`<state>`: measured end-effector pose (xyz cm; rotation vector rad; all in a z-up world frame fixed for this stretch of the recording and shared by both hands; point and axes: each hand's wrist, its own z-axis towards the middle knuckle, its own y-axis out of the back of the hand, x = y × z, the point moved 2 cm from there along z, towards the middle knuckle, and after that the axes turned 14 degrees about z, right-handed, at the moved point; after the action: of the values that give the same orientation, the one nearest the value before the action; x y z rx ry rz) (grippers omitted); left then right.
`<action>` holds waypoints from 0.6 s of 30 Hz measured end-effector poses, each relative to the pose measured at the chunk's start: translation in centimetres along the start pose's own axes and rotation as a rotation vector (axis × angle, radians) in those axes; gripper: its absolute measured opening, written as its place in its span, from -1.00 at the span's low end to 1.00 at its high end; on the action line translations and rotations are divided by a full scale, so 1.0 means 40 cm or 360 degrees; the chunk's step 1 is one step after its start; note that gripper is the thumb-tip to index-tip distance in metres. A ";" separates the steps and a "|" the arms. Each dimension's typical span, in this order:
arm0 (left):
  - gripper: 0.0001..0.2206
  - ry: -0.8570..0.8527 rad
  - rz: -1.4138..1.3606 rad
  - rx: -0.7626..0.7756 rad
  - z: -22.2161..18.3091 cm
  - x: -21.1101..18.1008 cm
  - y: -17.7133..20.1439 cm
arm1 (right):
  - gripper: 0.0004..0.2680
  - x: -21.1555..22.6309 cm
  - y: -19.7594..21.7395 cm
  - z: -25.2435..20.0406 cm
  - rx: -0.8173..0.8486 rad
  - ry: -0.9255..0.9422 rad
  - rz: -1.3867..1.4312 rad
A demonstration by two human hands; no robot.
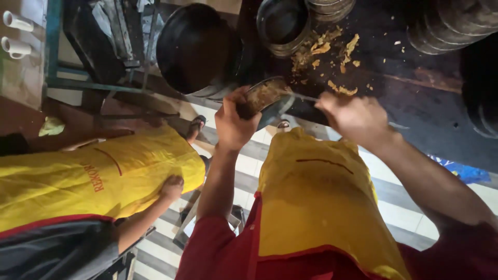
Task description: Scraping residues and burnt bits from metal baking molds using a knife and stacking them.
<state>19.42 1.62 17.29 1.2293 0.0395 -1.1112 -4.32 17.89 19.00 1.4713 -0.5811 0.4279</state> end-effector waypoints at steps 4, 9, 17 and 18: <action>-0.52 0.0086 -0.0133 0.0047 -0.012 0.006 0.015 | -0.88 0.015 -0.003 0.023 0.0057 -0.0048 0.0009; -0.47 0.0279 -0.0492 0.0050 -0.067 0.089 0.002 | -0.89 -0.011 -0.028 -0.002 -0.0107 -0.0002 0.0330; -0.50 0.0237 -0.0874 -0.0254 -0.080 0.090 0.016 | -0.88 0.014 -0.026 -0.007 -0.0289 0.0112 0.0278; -0.49 0.0230 -0.0778 -0.0266 -0.071 0.093 0.021 | -0.86 0.003 -0.020 0.002 -0.0277 0.0059 0.0275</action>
<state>23.38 1.28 14.66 1.1759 0.5572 -1.4029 -3.75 17.74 18.41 1.2498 -0.7012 0.5250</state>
